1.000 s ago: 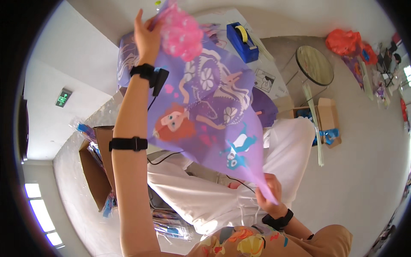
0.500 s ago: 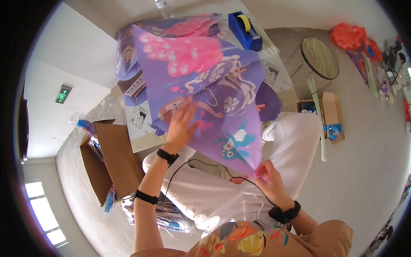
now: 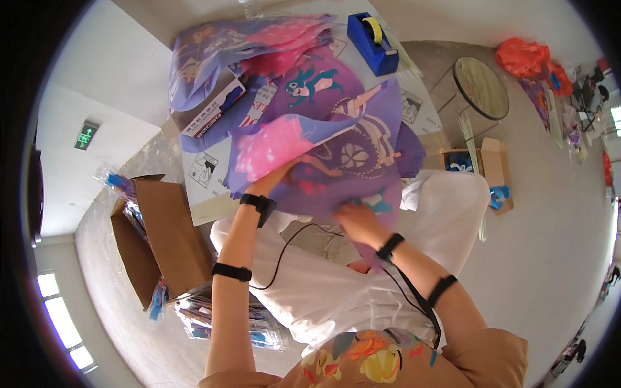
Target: Assembling a printed plastic kite by inserting structural rods and securing them with tape.
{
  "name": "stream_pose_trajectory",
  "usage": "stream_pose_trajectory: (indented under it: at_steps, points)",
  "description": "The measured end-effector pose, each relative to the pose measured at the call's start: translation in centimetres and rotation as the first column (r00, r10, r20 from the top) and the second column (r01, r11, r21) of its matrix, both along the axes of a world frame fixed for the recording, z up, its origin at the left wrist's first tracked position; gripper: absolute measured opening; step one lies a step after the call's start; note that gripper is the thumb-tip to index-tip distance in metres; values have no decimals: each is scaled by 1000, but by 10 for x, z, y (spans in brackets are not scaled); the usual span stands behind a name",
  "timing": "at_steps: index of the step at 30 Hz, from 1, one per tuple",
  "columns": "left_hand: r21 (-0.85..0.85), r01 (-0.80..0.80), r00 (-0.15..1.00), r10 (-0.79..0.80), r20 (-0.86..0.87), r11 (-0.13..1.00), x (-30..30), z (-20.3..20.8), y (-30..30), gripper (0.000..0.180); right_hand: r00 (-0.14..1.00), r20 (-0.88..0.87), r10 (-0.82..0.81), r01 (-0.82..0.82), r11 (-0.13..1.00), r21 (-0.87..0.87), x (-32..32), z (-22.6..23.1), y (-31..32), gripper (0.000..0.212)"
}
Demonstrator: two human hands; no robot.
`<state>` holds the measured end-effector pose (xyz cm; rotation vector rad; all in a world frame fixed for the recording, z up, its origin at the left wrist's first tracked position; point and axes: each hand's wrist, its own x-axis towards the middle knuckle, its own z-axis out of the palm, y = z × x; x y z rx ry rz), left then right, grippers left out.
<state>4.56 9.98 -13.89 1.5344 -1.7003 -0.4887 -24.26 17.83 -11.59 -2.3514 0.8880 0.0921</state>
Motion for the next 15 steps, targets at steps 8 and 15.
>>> stream_pose_trajectory:
  at_steps: [8, 15]
  points:
    - [363, 61, 998, -57, -23, 930, 8, 41, 22, 78, 976, -122, 180, -128, 930, 344, 1, -10, -20, 28]
    - [130, 59, 956, -94, 279, 990, -24, 67, 16, 105, 900, 437, 7, 82, 979, -185, 53, 80, -107, 18]
